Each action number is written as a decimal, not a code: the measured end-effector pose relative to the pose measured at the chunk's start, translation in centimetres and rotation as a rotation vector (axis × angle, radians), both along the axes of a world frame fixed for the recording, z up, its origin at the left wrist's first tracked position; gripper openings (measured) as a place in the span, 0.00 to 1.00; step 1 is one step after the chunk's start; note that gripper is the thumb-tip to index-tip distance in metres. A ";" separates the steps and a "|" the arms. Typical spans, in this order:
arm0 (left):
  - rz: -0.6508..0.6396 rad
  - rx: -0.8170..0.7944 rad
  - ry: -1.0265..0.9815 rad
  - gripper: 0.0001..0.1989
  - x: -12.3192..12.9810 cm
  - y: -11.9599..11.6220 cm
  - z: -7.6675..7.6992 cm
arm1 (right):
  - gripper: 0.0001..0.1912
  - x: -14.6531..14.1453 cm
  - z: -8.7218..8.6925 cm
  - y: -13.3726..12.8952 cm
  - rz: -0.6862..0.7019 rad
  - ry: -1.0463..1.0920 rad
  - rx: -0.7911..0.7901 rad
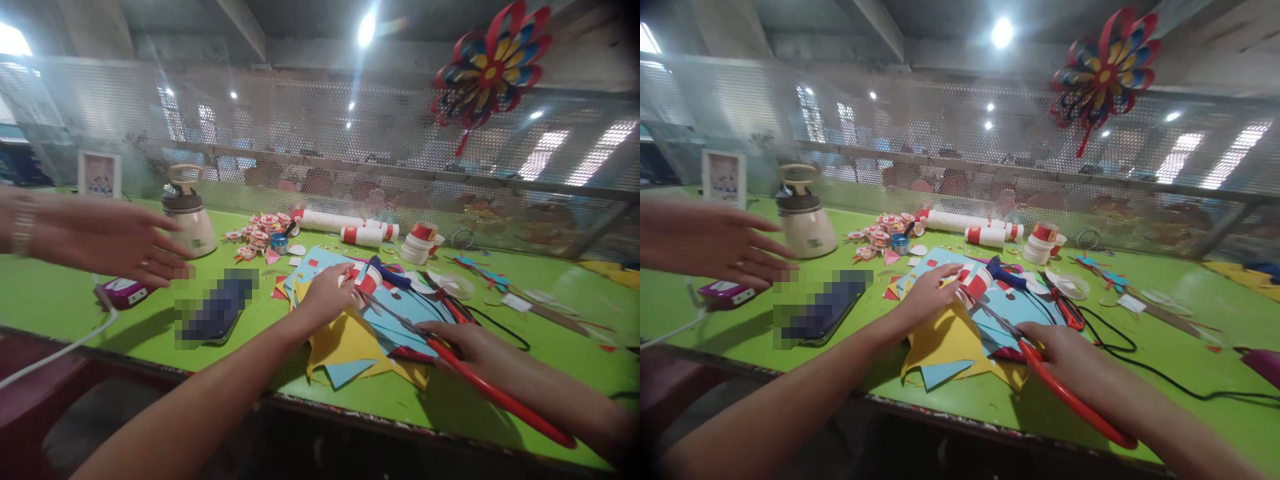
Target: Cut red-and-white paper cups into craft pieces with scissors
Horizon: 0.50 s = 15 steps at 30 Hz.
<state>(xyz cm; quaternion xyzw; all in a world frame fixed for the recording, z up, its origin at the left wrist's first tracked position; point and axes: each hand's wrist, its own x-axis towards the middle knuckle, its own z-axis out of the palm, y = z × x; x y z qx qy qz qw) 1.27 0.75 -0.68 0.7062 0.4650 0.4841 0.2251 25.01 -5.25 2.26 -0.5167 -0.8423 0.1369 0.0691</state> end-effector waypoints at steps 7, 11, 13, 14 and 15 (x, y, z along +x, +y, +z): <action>-0.045 0.211 -0.016 0.14 0.2 -2.2 1.3 | 0.20 0.1 0.0 -0.3 -0.113 -0.145 0.020; -0.181 0.356 0.135 0.11 0.9 -3.6 1.1 | 0.22 -1.3 -0.8 0.0 -0.150 -0.161 0.081; -0.188 0.377 0.187 0.10 0.9 -3.6 0.9 | 0.23 -1.9 -1.4 0.2 -0.143 -0.148 0.085; -0.185 0.378 0.208 0.10 0.8 -3.5 0.8 | 0.23 -2.1 -1.8 0.3 -0.137 -0.140 0.081; -0.177 0.373 0.221 0.10 0.7 -3.4 0.8 | 0.22 -2.4 -2.1 0.3 -0.135 -0.139 0.079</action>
